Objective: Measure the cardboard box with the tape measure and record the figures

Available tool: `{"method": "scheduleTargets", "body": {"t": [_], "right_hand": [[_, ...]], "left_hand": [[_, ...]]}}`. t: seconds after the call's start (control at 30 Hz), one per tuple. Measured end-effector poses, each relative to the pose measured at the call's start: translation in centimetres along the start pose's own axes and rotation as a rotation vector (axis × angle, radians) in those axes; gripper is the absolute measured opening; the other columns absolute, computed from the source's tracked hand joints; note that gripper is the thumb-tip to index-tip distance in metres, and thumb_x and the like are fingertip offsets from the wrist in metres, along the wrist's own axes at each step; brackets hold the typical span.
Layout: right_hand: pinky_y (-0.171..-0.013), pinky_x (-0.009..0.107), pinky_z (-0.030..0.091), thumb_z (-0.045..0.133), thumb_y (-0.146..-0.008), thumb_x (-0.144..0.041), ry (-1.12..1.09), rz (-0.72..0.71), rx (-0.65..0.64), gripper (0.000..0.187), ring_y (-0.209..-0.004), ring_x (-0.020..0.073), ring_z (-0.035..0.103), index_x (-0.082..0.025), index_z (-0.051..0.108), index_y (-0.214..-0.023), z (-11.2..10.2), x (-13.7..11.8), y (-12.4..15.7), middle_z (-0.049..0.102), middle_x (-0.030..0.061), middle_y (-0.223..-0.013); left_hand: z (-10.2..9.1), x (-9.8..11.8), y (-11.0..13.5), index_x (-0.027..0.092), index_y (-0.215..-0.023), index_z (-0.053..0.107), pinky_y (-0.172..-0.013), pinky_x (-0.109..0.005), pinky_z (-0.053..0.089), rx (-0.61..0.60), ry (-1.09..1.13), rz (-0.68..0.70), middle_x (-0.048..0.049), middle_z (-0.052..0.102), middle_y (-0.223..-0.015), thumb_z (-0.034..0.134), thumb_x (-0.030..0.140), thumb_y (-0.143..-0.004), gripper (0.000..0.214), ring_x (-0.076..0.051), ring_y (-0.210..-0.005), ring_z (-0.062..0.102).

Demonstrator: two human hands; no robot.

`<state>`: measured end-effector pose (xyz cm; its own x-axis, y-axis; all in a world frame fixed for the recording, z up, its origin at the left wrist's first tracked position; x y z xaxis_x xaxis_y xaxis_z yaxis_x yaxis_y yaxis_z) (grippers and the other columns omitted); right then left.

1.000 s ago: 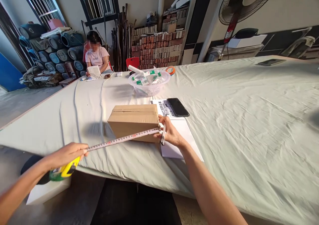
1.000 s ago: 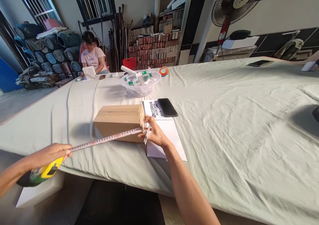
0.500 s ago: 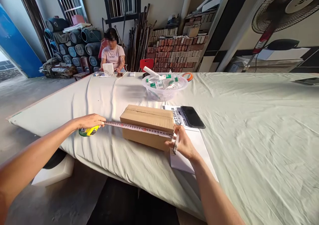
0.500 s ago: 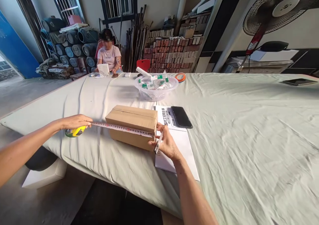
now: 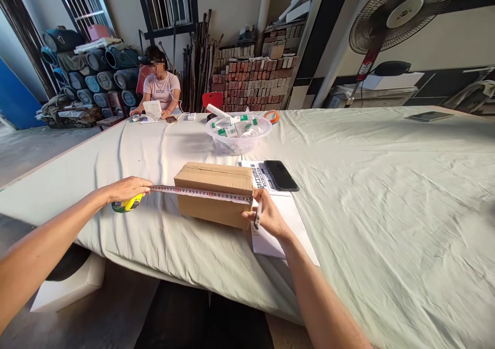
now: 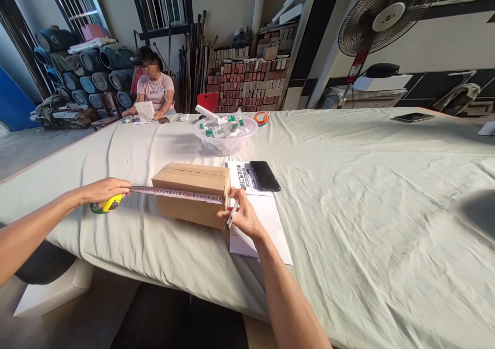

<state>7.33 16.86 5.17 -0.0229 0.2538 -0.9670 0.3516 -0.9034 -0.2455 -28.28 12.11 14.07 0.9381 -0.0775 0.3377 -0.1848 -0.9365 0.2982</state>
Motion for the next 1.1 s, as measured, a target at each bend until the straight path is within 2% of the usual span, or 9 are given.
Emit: {"method": "scheduleTargets", "body": {"t": [0.13, 0.23, 0.33, 0.43, 0.53, 0.7, 0.8, 0.9, 1.1], "right_hand": [[-0.062, 0.028, 0.047, 0.077, -0.066, -0.036, -0.019, 0.016, 0.019, 0.049, -0.079, 0.0135, 0.047, -0.026, 0.032, -0.085, -0.3, -0.1, 0.0, 0.044, -0.0023, -0.094], [-0.064, 0.03, 0.046, 0.076, -0.065, -0.041, 0.047, 0.047, 0.114, 0.046, -0.079, 0.0158, 0.045, -0.025, 0.036, -0.082, -1.4, -0.1, 0.1, 0.044, -0.0017, -0.088], [-0.063, 0.03, 0.045, 0.076, -0.064, -0.047, 0.006, 0.123, 0.198, 0.047, -0.077, 0.0165, 0.045, -0.025, 0.039, -0.081, -2.2, 0.5, 0.1, 0.043, -0.0021, -0.083], [-0.062, 0.03, 0.047, 0.076, -0.062, -0.055, -0.177, 0.182, 0.202, 0.053, -0.078, 0.0166, 0.049, -0.025, 0.038, -0.081, -2.0, 1.3, 0.0, 0.044, -0.0023, -0.084], [-0.064, 0.032, 0.052, 0.076, -0.06, -0.062, -0.298, 0.196, 0.199, 0.058, -0.085, 0.0184, 0.052, -0.025, 0.038, -0.082, -1.7, 1.6, 0.0, 0.046, -0.0013, -0.089], [-0.064, 0.033, 0.054, 0.077, -0.06, -0.063, -0.343, 0.189, 0.195, 0.058, -0.084, 0.018, 0.054, -0.025, 0.039, -0.081, -1.3, 1.6, 0.0, 0.046, -0.0017, -0.086], [-0.063, 0.033, 0.055, 0.076, -0.061, -0.063, -0.356, 0.192, 0.18, 0.056, -0.084, 0.0183, 0.055, -0.025, 0.039, -0.08, -1.1, 1.6, 0.0, 0.047, -0.0014, -0.086], [-0.064, 0.036, 0.057, 0.074, -0.061, -0.066, -0.36, 0.214, 0.174, 0.057, -0.089, 0.0211, 0.057, -0.025, 0.039, -0.08, -1.1, 1.9, 0.0, 0.05, 0.0002, -0.091], [-0.062, 0.036, 0.057, 0.075, -0.06, -0.066, -0.375, 0.218, 0.217, 0.059, -0.092, 0.0227, 0.058, -0.024, 0.039, -0.081, -1.6, 1.7, -0.1, 0.052, 0.0015, -0.094]], "left_hand": [[-0.7, 0.2, 0.2, 0.018, -0.083, 0.062, -0.067, -0.026, 0.043, 0.027, 0.021, 0.009, -0.0067, 0.066, -0.08, 0.043, 0.044, -0.086, 0.033, -0.021, -0.074, 0.06], [0.3, 0.7, 0.9, 0.018, -0.084, 0.061, -0.062, -0.026, 0.042, -0.004, 0.043, 0.016, -0.0058, 0.065, -0.078, 0.043, 0.045, -0.088, 0.033, -0.02, -0.068, 0.06], [3.3, 1.5, 2.2, 0.018, -0.083, 0.058, -0.056, -0.025, 0.04, -0.067, 0.18, -0.004, -0.0026, 0.06, -0.074, 0.042, 0.049, -0.091, 0.035, -0.017, -0.06, 0.056], [7.7, 2.8, 3.6, 0.017, -0.089, 0.059, -0.052, -0.024, 0.038, -0.095, 0.474, -0.075, -0.0003, 0.058, -0.072, 0.048, 0.054, -0.088, 0.038, -0.013, -0.055, 0.051], [12.0, 4.8, 4.7, 0.017, -0.087, 0.059, -0.053, -0.024, 0.039, -0.013, 0.79, -0.123, -0.0002, 0.058, -0.072, 0.056, 0.057, -0.084, 0.04, -0.013, -0.055, 0.051], [18.5, 8.8, 5.6, 0.018, -0.084, 0.062, -0.057, -0.026, 0.042, 0.024, 1.159, -0.121, -0.0018, 0.059, -0.07, 0.06, 0.055, -0.085, 0.036, -0.015, -0.06, 0.056], [20.8, 10.0, 5.9, 0.019, -0.082, 0.063, -0.056, -0.026, 0.041, 0.062, 1.29, -0.149, -0.0017, 0.058, -0.069, 0.063, 0.053, -0.083, 0.034, -0.015, -0.059, 0.054], [22.5, 10.5, 6.3, 0.02, -0.081, 0.063, -0.054, -0.027, 0.04, 0.048, 1.323, -0.182, -0.0025, 0.058, -0.069, 0.064, 0.055, -0.082, 0.035, -0.015, -0.058, 0.052], [23.5, 10.3, 6.8, 0.02, -0.082, 0.064, -0.057, -0.029, 0.04, 0.095, 1.248, -0.239, -0.0042, 0.058, -0.072, 0.065, 0.06, -0.079, 0.04, -0.016, -0.06, 0.051]]}}
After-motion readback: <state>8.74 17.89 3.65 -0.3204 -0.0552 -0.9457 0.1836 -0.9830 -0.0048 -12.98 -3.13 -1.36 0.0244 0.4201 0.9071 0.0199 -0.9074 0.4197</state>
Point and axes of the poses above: each hand's wrist, its own y-axis away from the middle knuckle, its own z-axis out of the palm, x = y × z, the point moved 9 cm from there along -y, towards the middle knuckle
